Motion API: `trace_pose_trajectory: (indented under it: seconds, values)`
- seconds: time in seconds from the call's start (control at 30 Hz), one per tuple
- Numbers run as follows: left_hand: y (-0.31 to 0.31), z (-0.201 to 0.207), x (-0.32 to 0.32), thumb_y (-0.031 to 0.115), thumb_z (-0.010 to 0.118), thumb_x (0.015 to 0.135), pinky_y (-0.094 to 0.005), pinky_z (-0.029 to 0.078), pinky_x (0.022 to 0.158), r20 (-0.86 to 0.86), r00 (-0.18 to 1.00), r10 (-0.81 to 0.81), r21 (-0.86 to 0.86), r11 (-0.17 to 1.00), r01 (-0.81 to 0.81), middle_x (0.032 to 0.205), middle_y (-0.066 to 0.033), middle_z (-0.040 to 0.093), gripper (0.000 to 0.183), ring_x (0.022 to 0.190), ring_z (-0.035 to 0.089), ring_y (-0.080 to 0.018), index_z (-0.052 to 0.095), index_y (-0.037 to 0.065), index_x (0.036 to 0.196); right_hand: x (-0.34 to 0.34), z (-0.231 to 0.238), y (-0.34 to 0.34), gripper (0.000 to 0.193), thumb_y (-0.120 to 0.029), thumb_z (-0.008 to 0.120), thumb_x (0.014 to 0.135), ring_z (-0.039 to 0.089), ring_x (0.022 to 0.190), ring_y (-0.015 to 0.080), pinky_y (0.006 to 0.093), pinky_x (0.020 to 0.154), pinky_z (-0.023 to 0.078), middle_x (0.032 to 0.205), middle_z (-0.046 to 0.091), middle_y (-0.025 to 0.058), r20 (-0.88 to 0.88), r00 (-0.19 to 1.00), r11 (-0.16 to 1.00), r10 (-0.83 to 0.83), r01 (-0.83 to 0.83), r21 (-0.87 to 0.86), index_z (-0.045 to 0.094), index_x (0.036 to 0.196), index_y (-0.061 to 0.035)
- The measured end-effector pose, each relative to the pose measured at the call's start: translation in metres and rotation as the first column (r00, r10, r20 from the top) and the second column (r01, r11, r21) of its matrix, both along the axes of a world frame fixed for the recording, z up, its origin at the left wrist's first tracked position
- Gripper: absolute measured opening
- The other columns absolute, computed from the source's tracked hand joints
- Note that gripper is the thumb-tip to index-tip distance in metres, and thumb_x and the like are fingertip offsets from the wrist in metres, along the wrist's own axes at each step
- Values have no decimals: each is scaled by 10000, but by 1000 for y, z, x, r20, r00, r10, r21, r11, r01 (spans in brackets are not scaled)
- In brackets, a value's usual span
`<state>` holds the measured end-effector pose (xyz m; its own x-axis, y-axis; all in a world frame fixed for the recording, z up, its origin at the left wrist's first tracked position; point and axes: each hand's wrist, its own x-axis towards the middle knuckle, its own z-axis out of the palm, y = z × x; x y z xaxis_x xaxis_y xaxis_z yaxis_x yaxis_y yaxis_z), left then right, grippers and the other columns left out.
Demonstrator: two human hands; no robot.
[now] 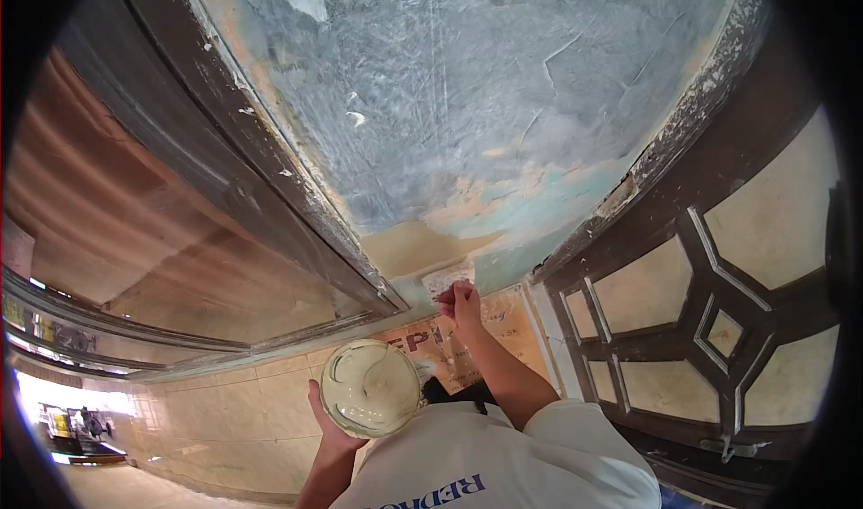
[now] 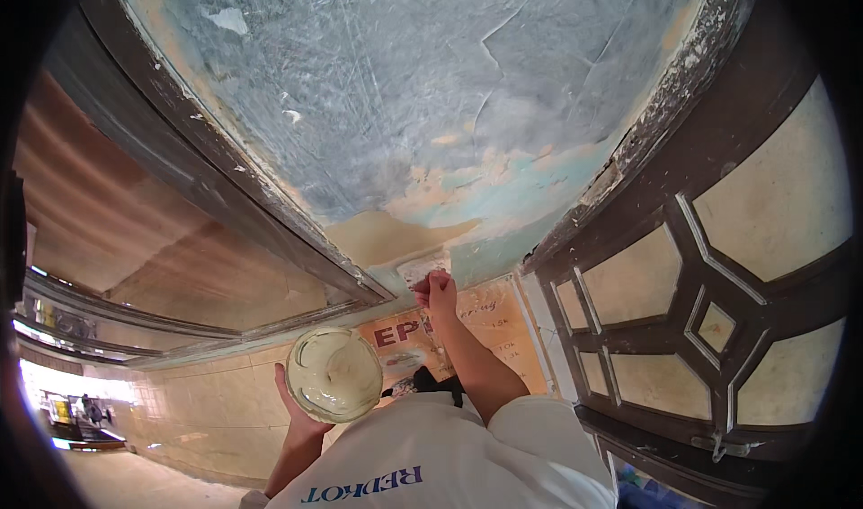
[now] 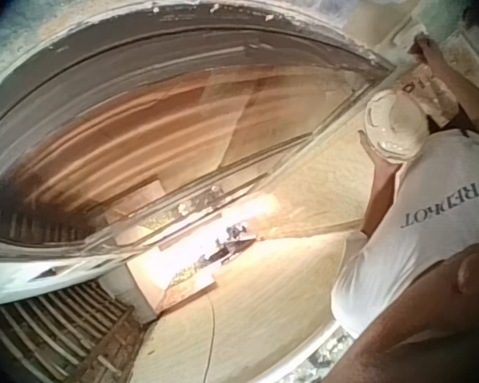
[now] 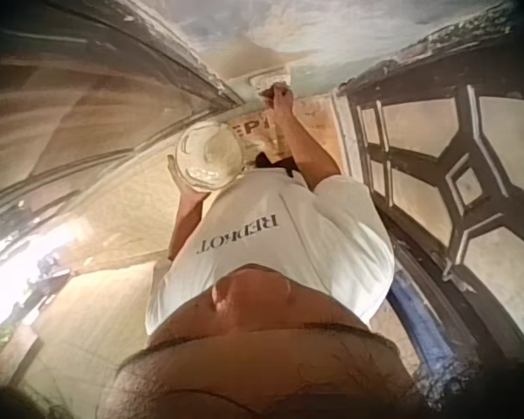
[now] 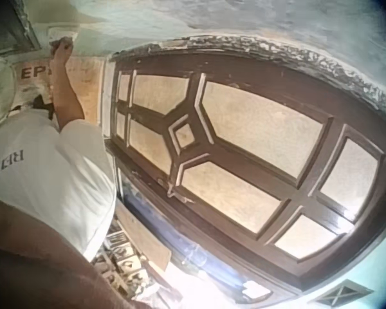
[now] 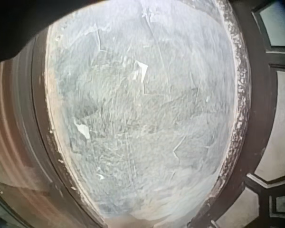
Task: The person applies plaster to a wall surface with a putty knife to patch a damaged area.
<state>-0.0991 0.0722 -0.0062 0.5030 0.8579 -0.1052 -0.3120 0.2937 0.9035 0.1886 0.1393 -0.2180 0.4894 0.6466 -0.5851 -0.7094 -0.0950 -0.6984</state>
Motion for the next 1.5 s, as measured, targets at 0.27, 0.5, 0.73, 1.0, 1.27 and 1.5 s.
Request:
trace_pose_trajectory:
  seconds: [0.27, 0.5, 0.73, 1.0, 1.27, 1.5]
  values:
    - [16, -7, -8, 758, 255, 871, -515, 402, 1029, 288, 957, 31, -493, 862, 120, 1450, -121, 411, 853, 1281, 434, -323, 411, 134, 1431, -38, 113, 48, 212, -276, 539, 996, 628, 635, 145, 248, 551, 519, 814, 637, 69, 198, 980, 948, 0, -63, 311, 446, 1051, -93]
    - [16, -8, -12, 770, 270, 860, -550, 376, 1045, 301, 951, 64, -546, 830, 117, 1474, -129, 382, 869, 1302, 414, -344, 400, 137, 1441, -24, 4, 14, 202, -266, 529, 1002, 574, 531, 135, 265, 462, 472, 722, 617, 72, 94, 991, 994, 93, -98, 51, 451, 982, -81]
    - [17, -18, -19, 767, 270, 857, -567, 358, 1054, 287, 952, 104, -576, 813, 85, 1486, -133, 369, 865, 1312, 403, -358, 392, 150, 1450, -61, 117, 25, 245, -270, 587, 974, 629, 614, 144, 251, 538, 535, 813, 651, 77, 173, 983, 974, 54, -90, 208, 473, 1066, -73]
    - [20, -13, -18, 756, 272, 864, -571, 354, 1058, 300, 952, 56, -552, 824, 125, 1489, -127, 368, 848, 1324, 390, -362, 387, 158, 1454, -38, 34, 44, 160, -182, 561, 981, 615, 616, 139, 251, 529, 518, 809, 639, 75, 271, 962, 959, -27, -52, 280, 468, 1047, -70]
    - [16, -23, -25, 764, 281, 858, -582, 325, 1077, 287, 951, 110, -587, 806, 84, 1494, -156, 360, 886, 1329, 383, -380, 358, 127, 1468, -59, 46, 6, 252, -234, 602, 967, 604, 605, 130, 243, 517, 493, 805, 647, 87, 207, 975, 976, 81, -121, 183, 451, 1073, -63]
    - [16, -10, -14, 790, 300, 836, -582, 332, 1071, 299, 954, 12, -540, 827, 158, 1500, -135, 354, 890, 1335, 378, -371, 375, 160, 1461, -81, 186, 31, 245, -280, 588, 973, 610, 590, 131, 254, 525, 509, 787, 635, 69, 259, 964, 925, 62, -153, 347, 473, 1041, -74]
